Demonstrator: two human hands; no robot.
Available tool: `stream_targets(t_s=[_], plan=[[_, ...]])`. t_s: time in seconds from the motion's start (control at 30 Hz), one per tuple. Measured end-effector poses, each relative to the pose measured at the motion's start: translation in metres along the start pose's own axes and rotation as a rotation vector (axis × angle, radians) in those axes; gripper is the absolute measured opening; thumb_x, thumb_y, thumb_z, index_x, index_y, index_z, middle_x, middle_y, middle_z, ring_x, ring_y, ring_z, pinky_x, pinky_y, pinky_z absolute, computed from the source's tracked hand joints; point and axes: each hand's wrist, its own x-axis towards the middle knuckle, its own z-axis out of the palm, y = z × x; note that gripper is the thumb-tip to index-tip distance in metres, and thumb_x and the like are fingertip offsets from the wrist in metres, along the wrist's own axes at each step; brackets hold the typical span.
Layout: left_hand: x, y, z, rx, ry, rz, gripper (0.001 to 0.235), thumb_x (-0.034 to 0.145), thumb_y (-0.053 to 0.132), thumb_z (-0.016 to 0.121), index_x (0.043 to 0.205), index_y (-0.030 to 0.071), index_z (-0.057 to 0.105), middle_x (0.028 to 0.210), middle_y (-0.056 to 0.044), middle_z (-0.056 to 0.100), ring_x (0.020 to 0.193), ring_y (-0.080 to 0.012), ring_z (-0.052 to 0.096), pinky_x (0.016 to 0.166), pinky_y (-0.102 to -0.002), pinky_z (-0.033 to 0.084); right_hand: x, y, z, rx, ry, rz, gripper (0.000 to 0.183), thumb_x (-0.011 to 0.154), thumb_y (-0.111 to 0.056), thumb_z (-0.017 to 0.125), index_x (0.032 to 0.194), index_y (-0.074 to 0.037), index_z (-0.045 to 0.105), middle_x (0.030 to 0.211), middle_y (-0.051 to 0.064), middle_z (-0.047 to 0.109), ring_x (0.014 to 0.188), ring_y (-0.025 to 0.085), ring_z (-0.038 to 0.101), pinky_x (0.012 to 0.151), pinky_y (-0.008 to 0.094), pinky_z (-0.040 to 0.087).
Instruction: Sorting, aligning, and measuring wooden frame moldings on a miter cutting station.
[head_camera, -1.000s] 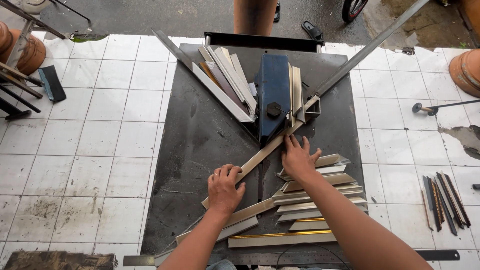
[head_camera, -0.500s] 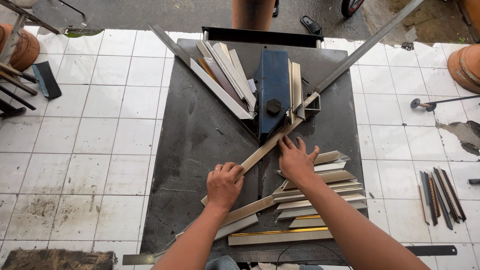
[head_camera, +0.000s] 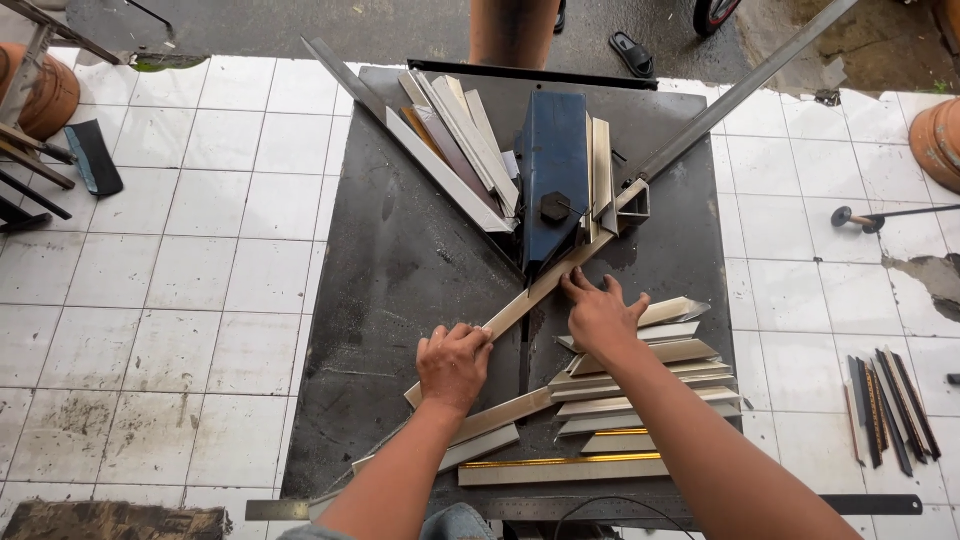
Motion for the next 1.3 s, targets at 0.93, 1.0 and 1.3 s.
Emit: stream_targets(t_s=[0.93, 1.0, 1.3], plan=[[-0.003, 0.007, -0.001, 0.057, -0.036, 0.023, 0.010, 0.078, 0.027, 0.063, 0.088, 0.024, 0.064, 0.085, 0.005, 0.060, 0.075, -0.0118, 0.056, 0.066, -0.028, 0.044, 0.006, 0.012, 0.004, -0.008, 0.097, -0.027, 0.047, 0.083, -0.011, 0.041, 0.124, -0.033, 0.047, 0.130, -0.003, 0.045, 0.117, 0.027, 0.038, 0.082, 0.055, 0.022], [-0.001, 0.008, -0.001, 0.120, -0.102, 0.026, 0.015, 0.079, 0.023, 0.063, 0.093, 0.022, 0.062, 0.088, 0.003, 0.058, 0.078, -0.0134, 0.056, 0.068, -0.029, 0.044, 0.005, 0.010, -0.008, -0.019, 0.199, -0.054, 0.041, 0.081, -0.017, 0.045, 0.120, -0.029, 0.048, 0.128, 0.000, 0.042, 0.115, 0.026, 0.036, 0.083, 0.054, 0.025], [-0.035, -0.018, -0.015, 0.029, -0.181, -0.045, 0.040, 0.075, -0.002, 0.055, 0.109, 0.019, 0.054, 0.103, -0.004, 0.056, 0.100, -0.0221, 0.052, 0.086, -0.038, 0.040, 0.016, 0.040, -0.010, -0.242, 0.173, -0.208, 0.044, 0.086, -0.011, 0.041, 0.128, -0.025, 0.040, 0.117, 0.000, 0.050, 0.112, 0.022, 0.039, 0.078, 0.047, 0.026]])
